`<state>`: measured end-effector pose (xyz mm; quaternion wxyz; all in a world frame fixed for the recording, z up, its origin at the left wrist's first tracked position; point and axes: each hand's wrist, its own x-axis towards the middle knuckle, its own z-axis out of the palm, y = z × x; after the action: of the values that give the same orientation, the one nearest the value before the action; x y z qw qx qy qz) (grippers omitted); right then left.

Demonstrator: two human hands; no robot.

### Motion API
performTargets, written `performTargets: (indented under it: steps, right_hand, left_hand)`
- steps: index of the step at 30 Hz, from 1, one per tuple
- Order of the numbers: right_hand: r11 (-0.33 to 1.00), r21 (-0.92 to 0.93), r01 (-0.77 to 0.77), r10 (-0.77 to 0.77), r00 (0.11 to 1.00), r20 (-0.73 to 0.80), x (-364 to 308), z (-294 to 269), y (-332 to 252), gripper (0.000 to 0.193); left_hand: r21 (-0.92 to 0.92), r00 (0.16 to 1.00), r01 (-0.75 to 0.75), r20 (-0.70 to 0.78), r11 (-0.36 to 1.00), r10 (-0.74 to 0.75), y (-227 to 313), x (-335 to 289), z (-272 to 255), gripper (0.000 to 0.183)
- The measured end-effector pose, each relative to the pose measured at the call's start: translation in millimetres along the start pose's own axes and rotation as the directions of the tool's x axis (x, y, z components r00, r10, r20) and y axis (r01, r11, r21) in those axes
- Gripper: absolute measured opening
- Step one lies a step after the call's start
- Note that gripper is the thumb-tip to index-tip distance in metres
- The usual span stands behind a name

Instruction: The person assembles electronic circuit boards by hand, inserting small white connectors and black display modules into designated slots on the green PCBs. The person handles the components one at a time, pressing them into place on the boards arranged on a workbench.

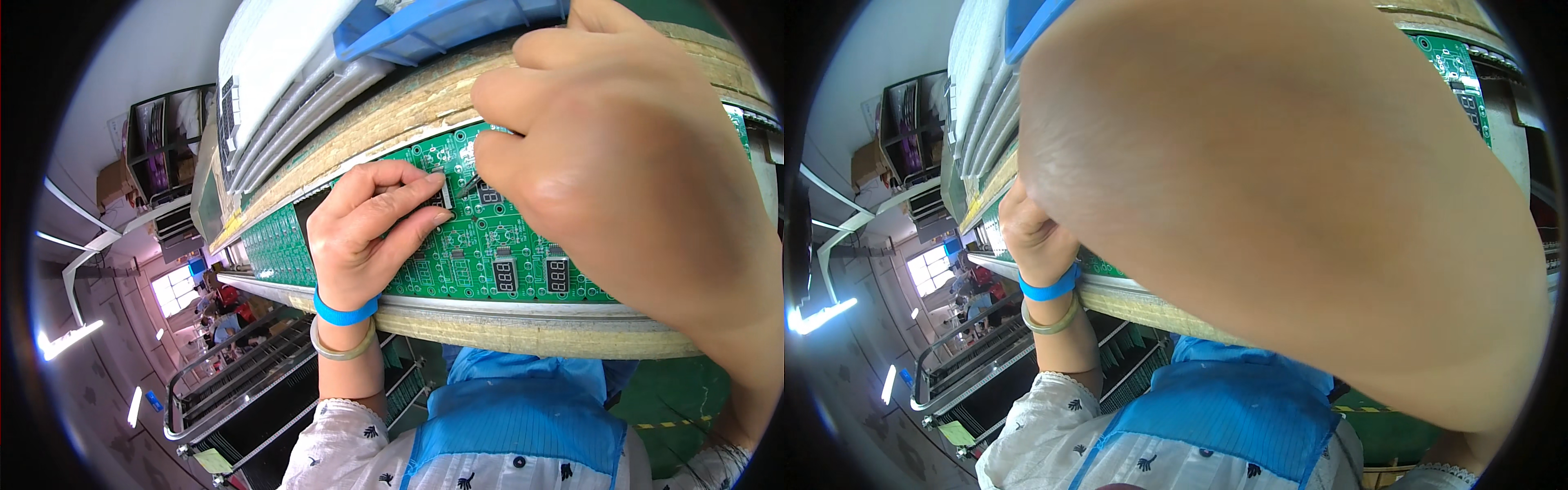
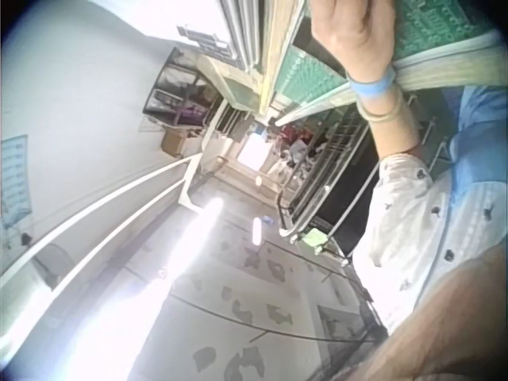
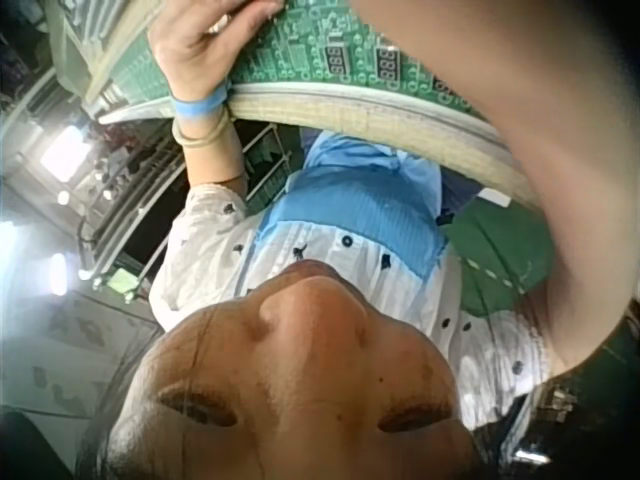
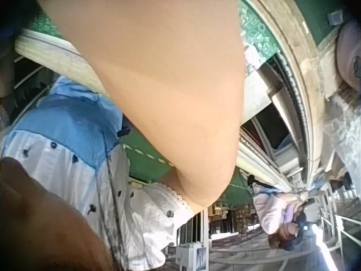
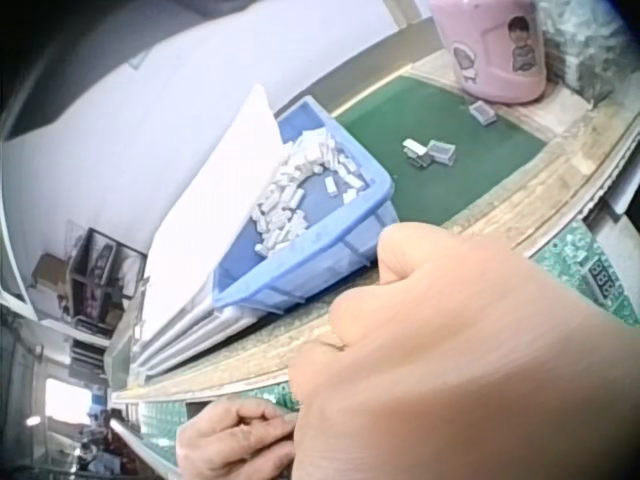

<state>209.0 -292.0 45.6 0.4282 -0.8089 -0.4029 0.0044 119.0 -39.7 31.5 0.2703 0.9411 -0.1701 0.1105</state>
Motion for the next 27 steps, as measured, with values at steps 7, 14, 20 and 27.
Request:
performTargets:
  steps: [7, 14, 20, 27]
  right_hand:
    - [1.0, 0.002, 0.002, -0.002, 1.0, -0.001, 2.5, 4.2, -1.2, 0.029]
    - [1.0, 0.003, 0.003, -0.003, 1.0, -0.005, 4.2, 4.6, 0.1, 0.028]
    - [1.0, 0.002, 0.005, -0.005, 1.0, -0.009, 3.8, 5.1, 0.8, 0.027]
    - [1.0, 0.002, 0.004, -0.004, 1.0, -0.011, 4.0, 6.5, 0.5, 0.026]
  left_hand:
    - [-0.009, 1.0, 0.018, -0.006, 1.0, -0.018, 0.6, -1.1, -0.1, 0.034]
    - [-0.015, 1.0, 0.002, -0.008, 1.0, -0.002, -3.4, -2.6, 0.3, 0.034]
    - [-0.017, 1.0, 0.018, 0.003, 1.0, -0.018, -3.4, -3.4, 0.2, 0.034]
    - [-0.003, 1.0, 0.026, 0.015, 1.0, -0.026, -1.9, -1.3, -1.0, 0.034]
